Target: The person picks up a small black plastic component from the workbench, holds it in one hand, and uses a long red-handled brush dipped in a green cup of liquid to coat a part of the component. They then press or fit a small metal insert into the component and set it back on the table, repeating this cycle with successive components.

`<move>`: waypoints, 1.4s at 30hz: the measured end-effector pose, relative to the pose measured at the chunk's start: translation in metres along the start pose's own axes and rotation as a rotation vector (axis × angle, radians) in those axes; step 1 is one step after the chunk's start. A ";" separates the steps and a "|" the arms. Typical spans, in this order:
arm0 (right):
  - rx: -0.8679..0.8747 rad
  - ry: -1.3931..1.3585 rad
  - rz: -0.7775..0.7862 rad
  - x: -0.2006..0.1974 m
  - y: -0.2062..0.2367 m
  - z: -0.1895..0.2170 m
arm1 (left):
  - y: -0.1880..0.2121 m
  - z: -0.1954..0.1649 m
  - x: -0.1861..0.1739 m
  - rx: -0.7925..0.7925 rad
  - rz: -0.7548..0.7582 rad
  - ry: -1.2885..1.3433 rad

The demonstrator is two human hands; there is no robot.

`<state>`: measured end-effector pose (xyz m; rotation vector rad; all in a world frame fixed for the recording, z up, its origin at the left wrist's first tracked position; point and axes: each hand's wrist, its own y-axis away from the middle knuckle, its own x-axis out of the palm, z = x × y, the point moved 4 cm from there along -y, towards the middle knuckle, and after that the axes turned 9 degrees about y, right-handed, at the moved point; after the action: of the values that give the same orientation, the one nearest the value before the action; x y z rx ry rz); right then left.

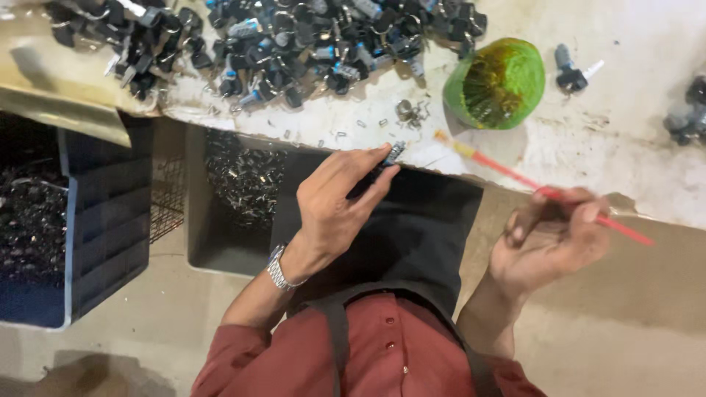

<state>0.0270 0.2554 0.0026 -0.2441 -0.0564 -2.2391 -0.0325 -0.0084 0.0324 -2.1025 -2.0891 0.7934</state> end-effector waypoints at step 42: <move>-0.741 1.387 0.693 0.118 0.047 -0.015 | -0.041 0.051 -0.023 0.253 0.117 -0.641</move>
<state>-0.0105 0.1333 0.0084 0.8029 1.3592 -1.2420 -0.0887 -0.0431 0.0117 -2.0165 -1.9591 1.8399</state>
